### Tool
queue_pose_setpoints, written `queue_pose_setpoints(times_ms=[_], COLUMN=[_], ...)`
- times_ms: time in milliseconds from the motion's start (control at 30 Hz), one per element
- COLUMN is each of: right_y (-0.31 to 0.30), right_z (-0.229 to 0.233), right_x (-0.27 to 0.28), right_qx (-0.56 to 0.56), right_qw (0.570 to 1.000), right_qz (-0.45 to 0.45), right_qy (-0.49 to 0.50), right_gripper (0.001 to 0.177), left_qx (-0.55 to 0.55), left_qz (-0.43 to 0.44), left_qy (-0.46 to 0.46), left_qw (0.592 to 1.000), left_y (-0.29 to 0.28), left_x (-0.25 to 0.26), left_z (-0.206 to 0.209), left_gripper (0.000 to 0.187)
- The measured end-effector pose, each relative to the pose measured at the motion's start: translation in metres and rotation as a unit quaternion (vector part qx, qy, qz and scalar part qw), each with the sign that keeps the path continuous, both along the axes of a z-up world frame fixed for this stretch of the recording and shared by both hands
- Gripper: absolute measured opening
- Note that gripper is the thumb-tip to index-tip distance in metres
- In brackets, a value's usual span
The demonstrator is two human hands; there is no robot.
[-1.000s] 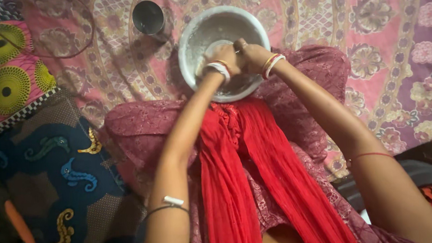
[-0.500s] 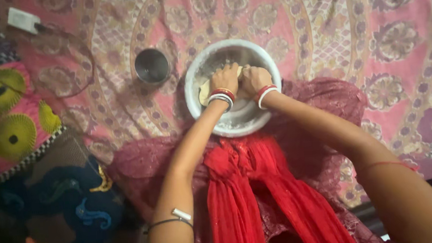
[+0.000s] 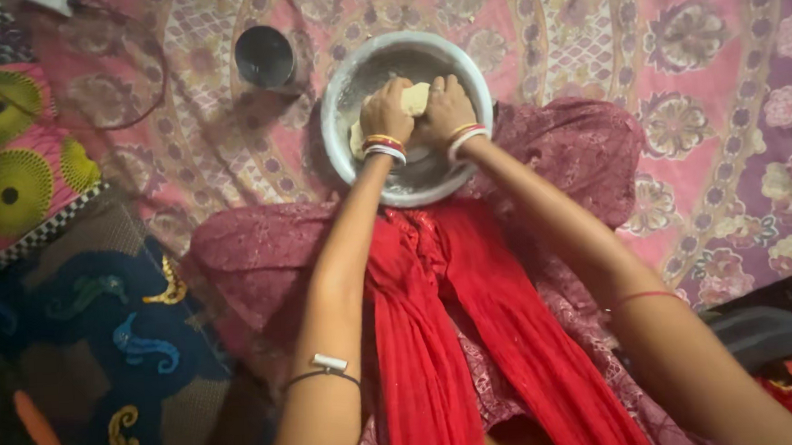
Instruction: The person kneads dough inside a metal bowl by hand.
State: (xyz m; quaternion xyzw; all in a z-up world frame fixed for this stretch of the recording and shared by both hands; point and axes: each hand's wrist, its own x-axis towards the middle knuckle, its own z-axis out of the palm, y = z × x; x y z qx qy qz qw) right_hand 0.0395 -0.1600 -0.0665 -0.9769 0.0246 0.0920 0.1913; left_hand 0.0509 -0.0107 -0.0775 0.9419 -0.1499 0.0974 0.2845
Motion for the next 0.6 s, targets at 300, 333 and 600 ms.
queue_pose_setpoints(times_ms=[300,333,600], right_y=[-0.043,-0.038,-0.015], right_z=[0.106,0.103,-0.008], right_x=[0.029,0.031,0.077], right_qx=[0.453,0.438,-0.021], right_qw=[0.815,0.828,0.785], right_qz=[-0.101,-0.083,0.595], right_qy=[0.346,0.341,-0.171], right_gripper=[0.087,0.086,0.076], left_qx=[-0.512,-0.551,-0.605], left_qz=[0.032,0.034,-0.018], left_qy=[0.087,0.127,0.467], left_qw=[0.854,0.824,0.645], left_y=[0.027,0.030,0.071], left_x=[-0.039,-0.042,-0.015], left_z=[0.019,0.018,-0.005], left_gripper=[0.047,0.057,0.044])
